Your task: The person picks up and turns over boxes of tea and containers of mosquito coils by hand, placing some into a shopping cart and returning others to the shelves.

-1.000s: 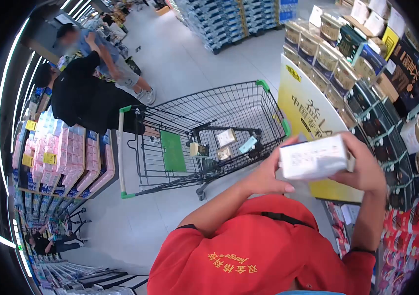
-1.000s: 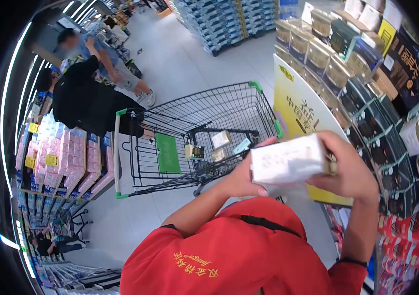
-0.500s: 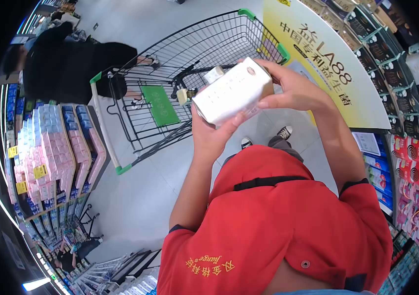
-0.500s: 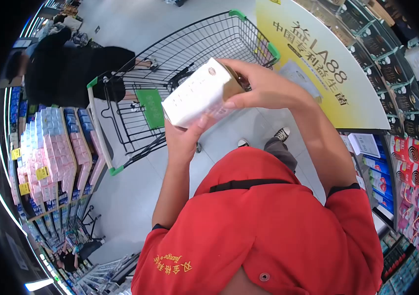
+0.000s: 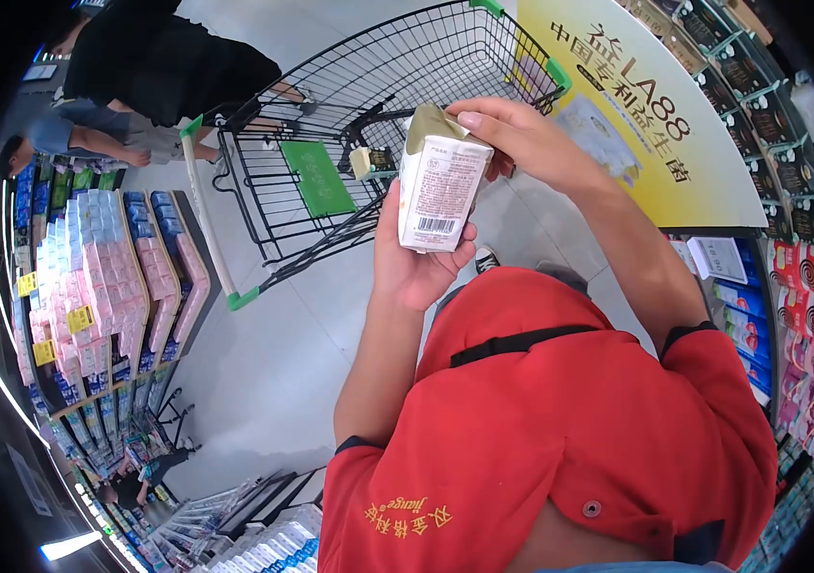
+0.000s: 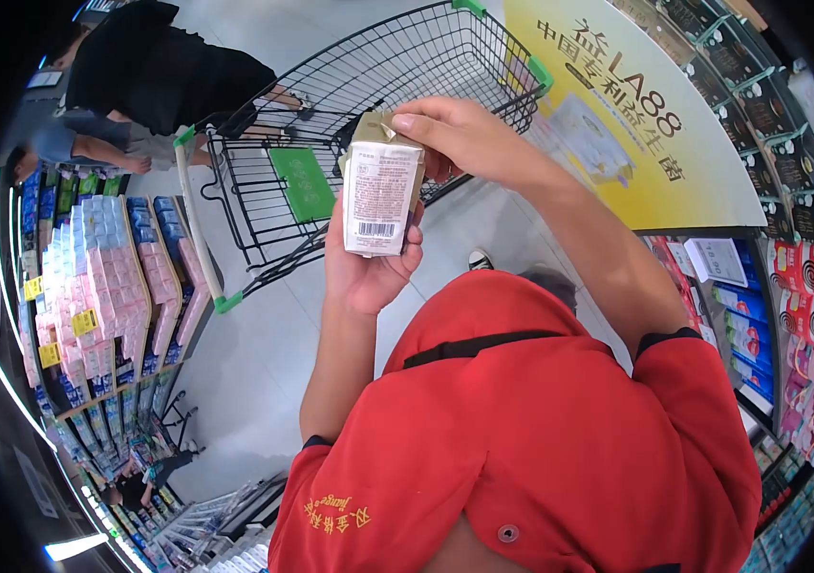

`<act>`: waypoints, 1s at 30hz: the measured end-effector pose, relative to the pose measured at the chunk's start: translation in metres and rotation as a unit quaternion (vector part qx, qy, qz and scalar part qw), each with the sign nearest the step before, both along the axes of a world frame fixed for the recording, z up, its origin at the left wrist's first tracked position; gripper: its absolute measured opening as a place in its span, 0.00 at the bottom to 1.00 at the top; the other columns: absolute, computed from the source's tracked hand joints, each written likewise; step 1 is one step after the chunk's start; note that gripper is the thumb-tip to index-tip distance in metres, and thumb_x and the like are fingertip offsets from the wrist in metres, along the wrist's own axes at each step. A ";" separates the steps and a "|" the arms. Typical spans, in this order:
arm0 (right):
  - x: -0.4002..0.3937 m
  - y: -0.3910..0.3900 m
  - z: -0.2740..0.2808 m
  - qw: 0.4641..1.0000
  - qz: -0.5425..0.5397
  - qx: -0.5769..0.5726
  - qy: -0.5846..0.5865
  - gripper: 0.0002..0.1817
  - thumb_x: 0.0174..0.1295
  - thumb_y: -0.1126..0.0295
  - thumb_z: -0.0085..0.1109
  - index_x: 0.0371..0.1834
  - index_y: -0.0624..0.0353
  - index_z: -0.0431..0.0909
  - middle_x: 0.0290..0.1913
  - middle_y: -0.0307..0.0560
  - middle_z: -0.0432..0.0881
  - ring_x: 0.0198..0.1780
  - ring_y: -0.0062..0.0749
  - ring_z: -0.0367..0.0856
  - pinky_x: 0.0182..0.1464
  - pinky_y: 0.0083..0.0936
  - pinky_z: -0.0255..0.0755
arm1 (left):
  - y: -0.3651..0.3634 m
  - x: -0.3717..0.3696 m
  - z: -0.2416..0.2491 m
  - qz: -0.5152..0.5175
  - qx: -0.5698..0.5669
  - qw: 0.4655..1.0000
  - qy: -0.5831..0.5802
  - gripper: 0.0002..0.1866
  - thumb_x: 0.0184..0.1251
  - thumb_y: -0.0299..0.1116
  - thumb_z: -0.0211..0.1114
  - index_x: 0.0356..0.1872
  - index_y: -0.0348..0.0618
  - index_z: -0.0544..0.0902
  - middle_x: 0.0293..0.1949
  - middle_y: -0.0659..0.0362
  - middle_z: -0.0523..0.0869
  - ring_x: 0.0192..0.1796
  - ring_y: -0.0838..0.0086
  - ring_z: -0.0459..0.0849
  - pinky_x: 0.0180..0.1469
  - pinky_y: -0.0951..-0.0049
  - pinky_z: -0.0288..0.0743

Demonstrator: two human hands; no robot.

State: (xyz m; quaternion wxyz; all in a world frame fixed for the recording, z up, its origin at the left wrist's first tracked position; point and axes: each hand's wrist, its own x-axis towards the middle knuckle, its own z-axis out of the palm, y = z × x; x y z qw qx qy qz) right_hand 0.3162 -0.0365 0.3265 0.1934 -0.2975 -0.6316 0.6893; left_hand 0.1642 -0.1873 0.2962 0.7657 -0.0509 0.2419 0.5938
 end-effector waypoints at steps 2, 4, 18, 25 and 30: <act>0.004 0.000 0.000 1.000 0.007 0.000 0.001 0.26 0.73 0.50 0.50 0.61 0.60 0.76 0.31 0.35 0.80 0.27 0.17 0.75 0.28 0.15 0.68 | -0.002 0.009 0.003 0.013 -0.008 1.000 -0.004 0.32 0.75 0.61 0.44 0.60 0.43 0.77 0.45 0.50 0.85 0.35 0.60 0.88 0.35 0.63 0.87; 0.011 0.000 -0.001 1.000 0.004 -0.007 0.005 0.26 0.73 0.50 0.50 0.60 0.59 0.77 0.30 0.34 0.79 0.26 0.16 0.75 0.28 0.15 0.67 | -0.003 0.021 0.006 0.017 -0.024 1.000 -0.006 0.32 0.75 0.61 0.44 0.59 0.43 0.77 0.44 0.49 0.85 0.34 0.60 0.88 0.34 0.63 0.87; 0.095 -0.013 -0.005 0.997 -0.069 -0.015 0.009 0.24 0.72 0.48 0.50 0.52 0.58 0.81 0.22 0.33 0.75 0.22 0.16 0.72 0.24 0.17 0.62 | -0.004 0.104 0.005 -0.015 -0.065 0.996 -0.058 0.34 0.75 0.60 0.41 0.57 0.38 0.78 0.45 0.46 0.84 0.36 0.61 0.85 0.38 0.64 0.85; 0.131 -0.015 -0.002 0.997 -0.068 0.009 0.018 0.25 0.73 0.47 0.49 0.53 0.58 0.81 0.23 0.35 0.76 0.23 0.17 0.74 0.25 0.17 0.64 | -0.003 0.134 0.009 -0.034 -0.044 0.998 -0.033 0.33 0.75 0.60 0.42 0.56 0.39 0.78 0.44 0.47 0.84 0.35 0.61 0.85 0.38 0.64 0.85; 0.150 -0.020 -0.003 0.996 -0.086 0.011 0.023 0.29 0.72 0.45 0.48 0.59 0.59 0.78 0.27 0.37 0.79 0.27 0.19 0.77 0.26 0.18 0.66 | -0.004 0.146 0.012 -0.014 -0.032 0.999 0.019 0.33 0.75 0.61 0.43 0.57 0.40 0.78 0.43 0.48 0.84 0.35 0.62 0.85 0.37 0.64 0.85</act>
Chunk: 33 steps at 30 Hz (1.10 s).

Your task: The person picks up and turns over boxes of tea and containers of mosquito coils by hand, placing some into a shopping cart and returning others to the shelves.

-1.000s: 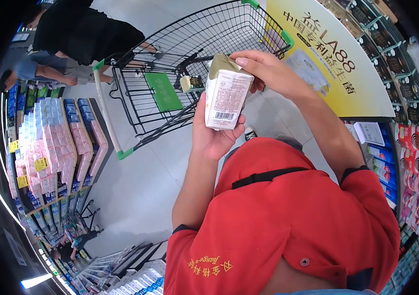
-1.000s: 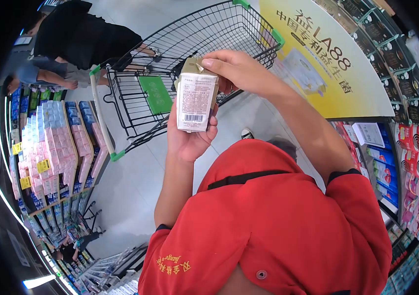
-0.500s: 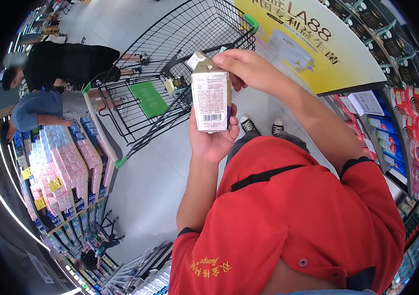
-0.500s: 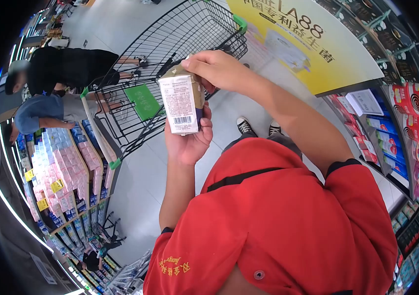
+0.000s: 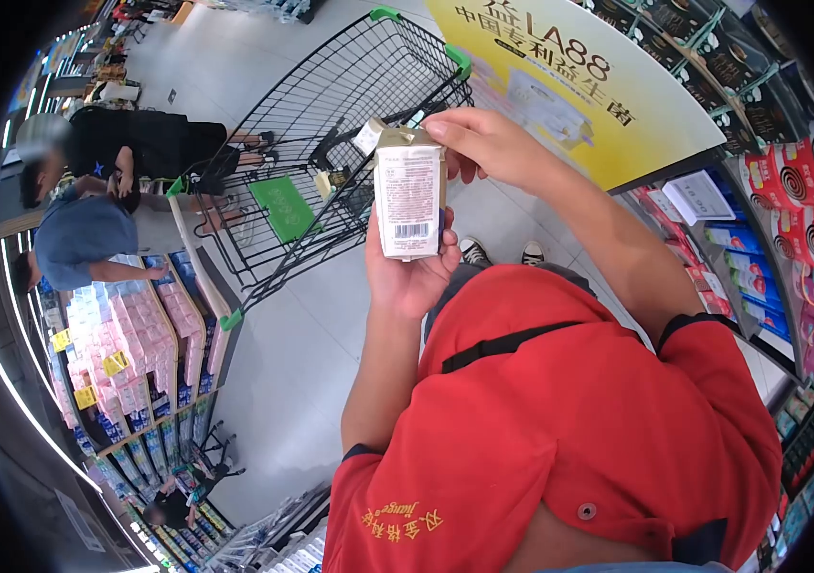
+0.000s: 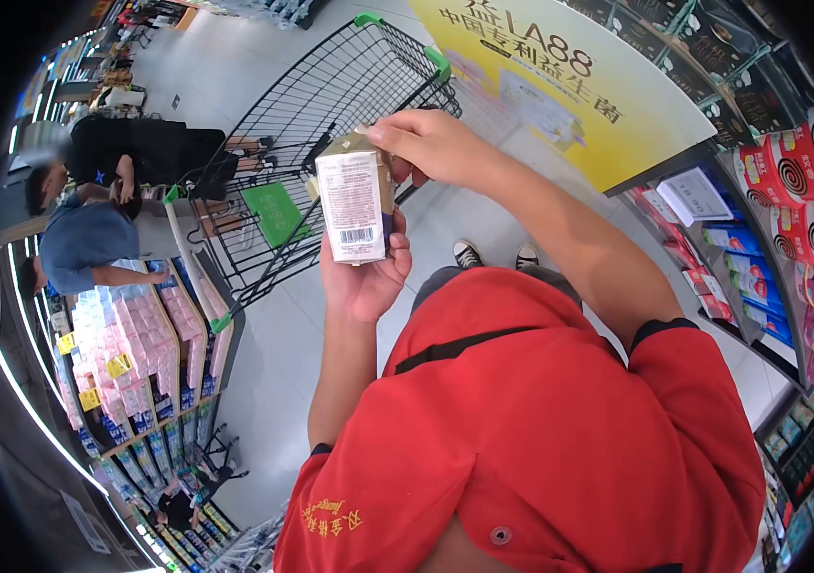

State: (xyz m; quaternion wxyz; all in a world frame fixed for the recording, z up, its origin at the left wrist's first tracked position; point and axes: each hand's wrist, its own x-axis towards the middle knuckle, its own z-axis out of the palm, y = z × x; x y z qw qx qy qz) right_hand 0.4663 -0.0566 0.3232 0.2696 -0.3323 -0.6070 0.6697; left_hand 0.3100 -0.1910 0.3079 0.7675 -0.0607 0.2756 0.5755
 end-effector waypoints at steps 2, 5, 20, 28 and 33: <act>0.007 -0.001 -0.003 1.000 0.005 0.006 0.003 0.31 0.72 0.43 0.48 0.61 0.60 0.77 0.28 0.38 0.80 0.28 0.20 0.78 0.27 0.18 0.68 | -0.002 0.002 -0.001 0.003 0.004 1.000 0.019 0.33 0.75 0.62 0.43 0.57 0.41 0.78 0.44 0.49 0.84 0.35 0.62 0.85 0.37 0.64 0.85; 0.018 -0.001 -0.015 0.998 0.014 -0.029 -0.046 0.33 0.71 0.41 0.48 0.63 0.61 0.75 0.34 0.40 0.82 0.31 0.21 0.79 0.28 0.18 0.69 | -0.004 0.004 -0.004 0.014 0.011 0.997 0.076 0.32 0.76 0.61 0.43 0.59 0.42 0.77 0.45 0.51 0.84 0.36 0.62 0.86 0.37 0.64 0.85; -0.038 0.020 -0.071 0.984 0.088 -0.121 -0.099 0.38 0.57 0.50 0.70 0.65 0.64 0.70 0.43 0.39 0.80 0.38 0.19 0.74 0.34 0.18 0.69 | 0.027 -0.066 -0.058 0.027 -0.016 0.903 0.428 0.36 0.72 0.45 0.62 0.70 0.39 0.55 0.64 0.49 0.71 0.60 0.65 0.78 0.54 0.65 0.79; -0.136 0.055 -0.094 0.977 0.009 -0.194 -0.087 0.30 0.58 0.51 0.69 0.57 0.60 0.74 0.40 0.36 0.79 0.37 0.16 0.73 0.33 0.16 0.68 | 0.013 -0.196 -0.115 -0.015 0.021 0.777 0.629 0.40 0.69 0.45 0.64 0.74 0.35 0.58 0.62 0.42 0.76 0.60 0.59 0.77 0.62 0.59 0.70; -0.178 0.098 -0.126 0.967 -0.122 -0.202 -0.101 0.26 0.59 0.50 0.68 0.52 0.58 0.76 0.38 0.35 0.78 0.35 0.16 0.72 0.33 0.17 0.68 | -0.009 -0.255 -0.146 -0.079 0.012 0.480 0.873 0.32 0.62 0.42 0.69 0.62 0.32 0.73 0.58 0.41 0.79 0.61 0.47 0.74 0.64 0.52 0.66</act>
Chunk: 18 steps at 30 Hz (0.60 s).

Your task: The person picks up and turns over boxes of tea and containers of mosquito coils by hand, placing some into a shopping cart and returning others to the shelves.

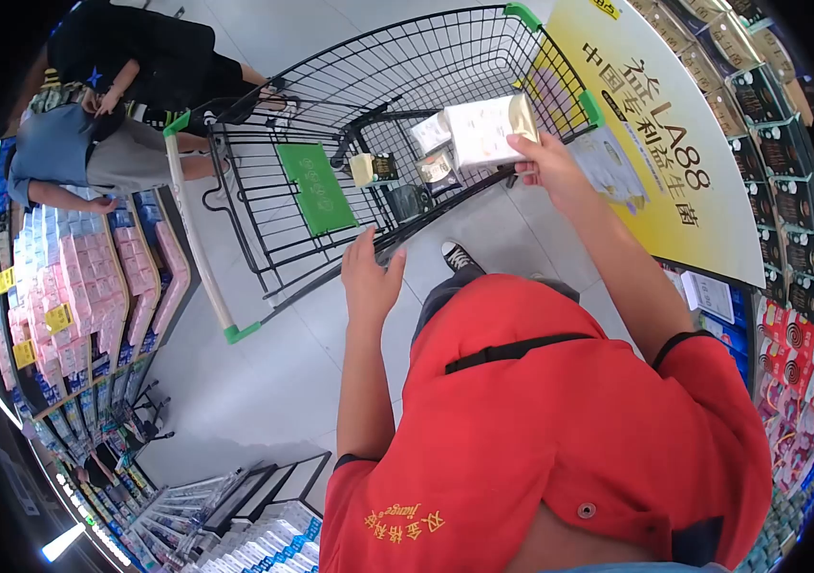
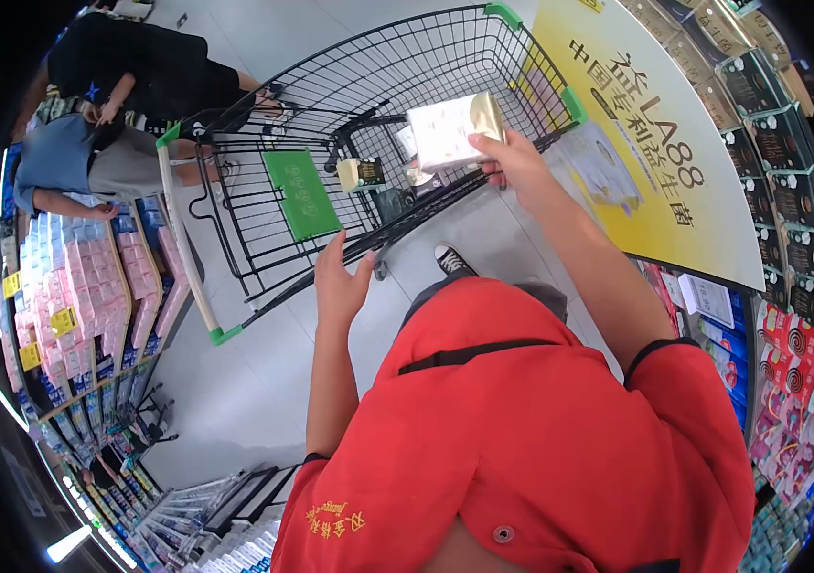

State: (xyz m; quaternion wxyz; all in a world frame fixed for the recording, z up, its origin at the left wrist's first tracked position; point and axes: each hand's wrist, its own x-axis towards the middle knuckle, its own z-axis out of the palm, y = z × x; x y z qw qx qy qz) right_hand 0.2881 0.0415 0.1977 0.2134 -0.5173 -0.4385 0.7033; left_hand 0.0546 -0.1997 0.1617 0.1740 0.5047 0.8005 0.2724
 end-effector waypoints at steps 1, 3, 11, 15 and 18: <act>-0.006 0.009 -0.004 0.999 -0.020 0.015 -0.031 0.26 0.58 0.50 0.67 0.51 0.58 0.76 0.37 0.35 0.78 0.34 0.16 0.71 0.34 0.17 0.68 | -0.001 -0.007 -0.009 -0.013 0.000 0.999 0.033 0.32 0.61 0.42 0.70 0.62 0.32 0.73 0.57 0.41 0.79 0.62 0.46 0.74 0.65 0.52 0.66; -0.014 0.024 -0.016 0.996 -0.042 0.029 -0.067 0.26 0.58 0.49 0.67 0.50 0.58 0.77 0.36 0.34 0.77 0.34 0.15 0.70 0.34 0.18 0.68 | 0.000 -0.014 -0.019 -0.015 -0.002 1.000 0.007 0.31 0.61 0.43 0.69 0.62 0.35 0.74 0.58 0.43 0.79 0.62 0.46 0.73 0.65 0.50 0.64; -0.030 0.059 -0.079 0.935 0.059 0.224 -0.268 0.35 0.55 0.49 0.69 0.55 0.70 0.75 0.48 0.58 0.83 0.47 0.41 0.84 0.48 0.32 0.76 | 0.009 -0.017 -0.040 -0.035 -0.077 0.994 0.064 0.21 0.65 0.49 0.64 0.51 0.45 0.82 0.58 0.58 0.82 0.63 0.57 0.72 0.64 0.47 0.54; -0.048 0.079 -0.082 0.896 0.215 0.156 -0.355 0.40 0.53 0.46 0.67 0.58 0.71 0.74 0.50 0.63 0.83 0.52 0.50 0.83 0.56 0.36 0.74 | 0.011 -0.018 -0.038 -0.039 -0.075 0.996 0.040 0.20 0.65 0.48 0.64 0.49 0.45 0.82 0.58 0.59 0.82 0.64 0.57 0.70 0.64 0.46 0.53; -0.060 0.097 -0.129 0.856 0.282 0.163 -0.402 0.42 0.51 0.43 0.66 0.60 0.70 0.73 0.51 0.63 0.83 0.53 0.50 0.83 0.56 0.39 0.75 | 0.014 -0.022 -0.033 -0.038 -0.106 0.993 0.021 0.19 0.65 0.48 0.64 0.48 0.46 0.82 0.58 0.61 0.81 0.63 0.57 0.71 0.64 0.47 0.54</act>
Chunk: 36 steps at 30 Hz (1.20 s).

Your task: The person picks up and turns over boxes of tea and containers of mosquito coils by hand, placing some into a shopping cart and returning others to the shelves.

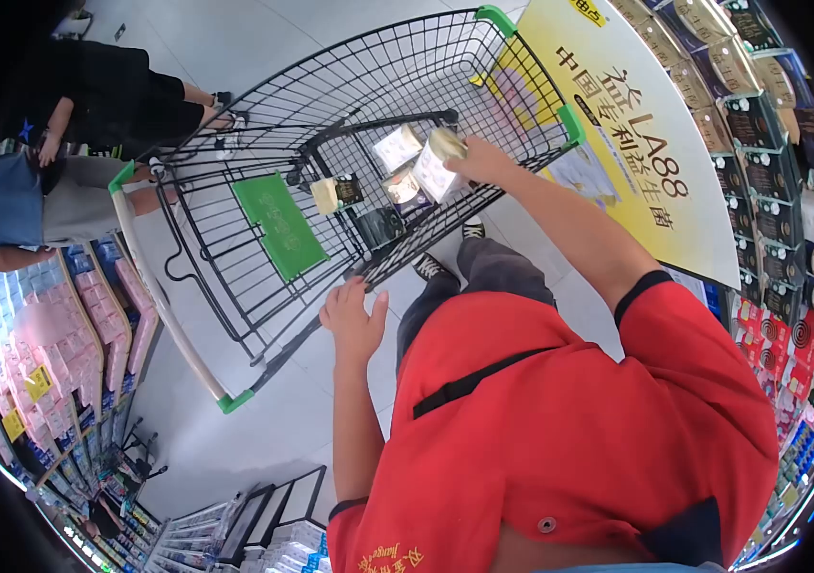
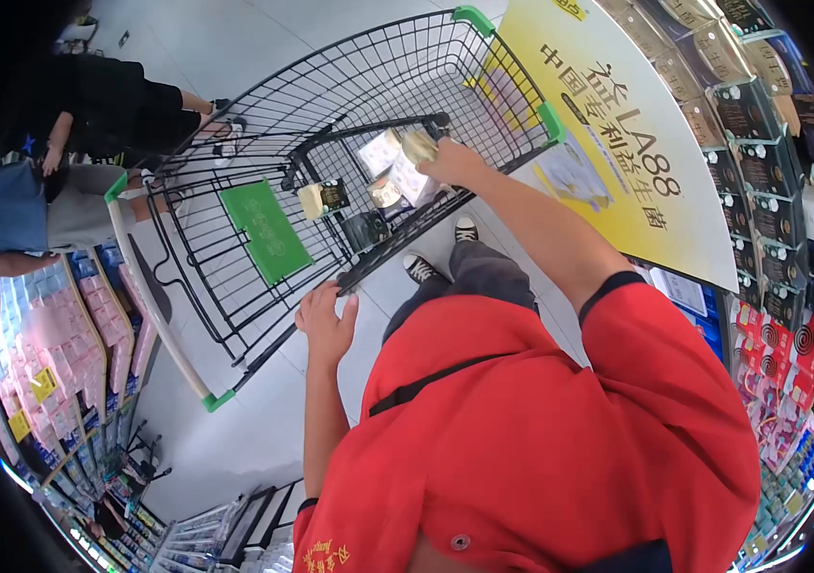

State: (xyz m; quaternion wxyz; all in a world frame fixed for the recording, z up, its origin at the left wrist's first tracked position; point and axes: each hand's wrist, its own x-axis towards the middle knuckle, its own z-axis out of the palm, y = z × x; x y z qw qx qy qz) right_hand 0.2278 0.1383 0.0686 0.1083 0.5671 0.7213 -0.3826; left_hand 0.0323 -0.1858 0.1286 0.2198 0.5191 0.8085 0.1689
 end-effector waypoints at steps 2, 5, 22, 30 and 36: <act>-0.005 0.003 -0.028 1.000 0.024 0.003 -0.012 0.41 0.51 0.44 0.66 0.58 0.70 0.75 0.49 0.64 0.84 0.52 0.50 0.84 0.53 0.40 0.76 | -0.001 -0.003 0.000 -0.009 -0.015 1.000 -0.022 0.19 0.63 0.46 0.66 0.48 0.46 0.81 0.58 0.59 0.81 0.62 0.56 0.72 0.63 0.47 0.55; -0.007 0.013 -0.045 0.997 0.075 -0.023 -0.009 0.32 0.51 0.48 0.63 0.46 0.69 0.82 0.43 0.65 0.86 0.45 0.49 0.87 0.45 0.40 0.80 | -0.004 -0.009 -0.007 -0.023 -0.040 0.999 -0.016 0.20 0.63 0.47 0.66 0.50 0.48 0.80 0.58 0.60 0.82 0.62 0.57 0.72 0.62 0.47 0.55; 0.069 -0.035 0.015 0.971 0.195 0.134 0.039 0.20 0.66 0.53 0.44 0.35 0.53 0.84 0.31 0.56 0.86 0.34 0.53 0.86 0.40 0.50 0.78 | 0.004 -0.053 -0.022 -0.028 -0.049 0.998 -0.011 0.17 0.63 0.49 0.65 0.45 0.50 0.84 0.54 0.60 0.85 0.58 0.58 0.76 0.62 0.45 0.57; 0.067 -0.064 0.027 0.983 0.155 0.100 0.024 0.22 0.65 0.52 0.43 0.37 0.53 0.85 0.35 0.55 0.87 0.40 0.52 0.86 0.44 0.49 0.78 | 0.021 -0.091 -0.025 -0.080 -0.087 0.993 0.010 0.20 0.64 0.52 0.63 0.43 0.48 0.86 0.49 0.57 0.87 0.53 0.55 0.82 0.53 0.48 0.66; 0.061 -0.097 0.039 0.994 0.077 0.077 -0.022 0.23 0.63 0.53 0.42 0.39 0.55 0.86 0.40 0.56 0.87 0.44 0.52 0.86 0.48 0.47 0.78 | 0.040 -0.112 -0.012 -0.156 -0.125 0.979 0.038 0.20 0.63 0.53 0.64 0.39 0.47 0.85 0.40 0.57 0.88 0.47 0.55 0.84 0.50 0.47 0.66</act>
